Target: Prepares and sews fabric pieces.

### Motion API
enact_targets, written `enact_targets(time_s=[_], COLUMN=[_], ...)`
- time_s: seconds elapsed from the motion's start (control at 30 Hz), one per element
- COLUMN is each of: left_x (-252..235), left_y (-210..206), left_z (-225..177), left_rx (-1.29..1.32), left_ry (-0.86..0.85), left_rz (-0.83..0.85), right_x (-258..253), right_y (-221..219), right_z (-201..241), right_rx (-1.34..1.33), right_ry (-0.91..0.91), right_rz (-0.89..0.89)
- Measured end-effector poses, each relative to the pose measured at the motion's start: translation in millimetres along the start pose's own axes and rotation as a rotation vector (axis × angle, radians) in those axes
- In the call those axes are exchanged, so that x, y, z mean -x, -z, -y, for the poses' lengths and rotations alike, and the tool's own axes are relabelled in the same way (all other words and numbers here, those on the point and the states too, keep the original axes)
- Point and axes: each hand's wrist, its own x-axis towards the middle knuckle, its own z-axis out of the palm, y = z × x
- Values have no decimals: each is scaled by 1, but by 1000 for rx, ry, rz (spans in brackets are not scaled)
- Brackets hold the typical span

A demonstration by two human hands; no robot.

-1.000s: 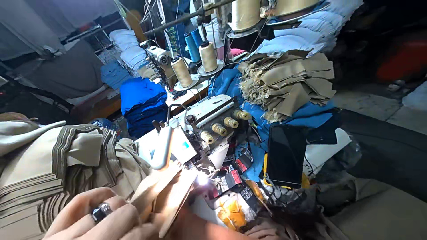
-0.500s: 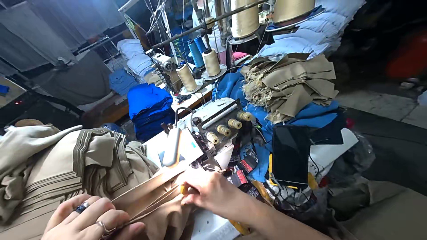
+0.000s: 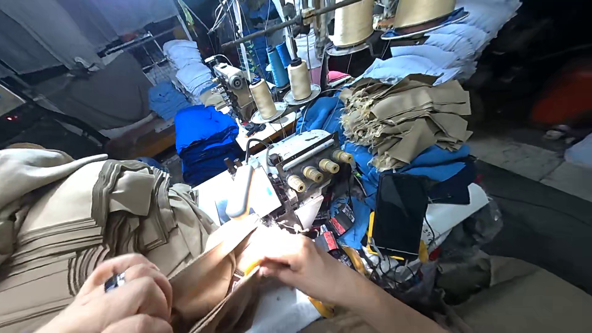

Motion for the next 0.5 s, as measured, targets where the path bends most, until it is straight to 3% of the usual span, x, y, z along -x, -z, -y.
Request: enact_targets(time_s=[0.17,0.27,0.5], left_x=[-29,-33,-50], left_y=[-11,-41,-52], left_z=[13,43,66], left_rx=[-248,-378,-334], left_ry=[48,-54,-79], left_rz=[66,33,-72], right_x=[68,100,84], right_y=[14,12,-5], right_z=[6,0,-26], right_rx=[-136,-170,-149], right_ry=[-16,-89,-77], right_rz=[11,-34,-159])
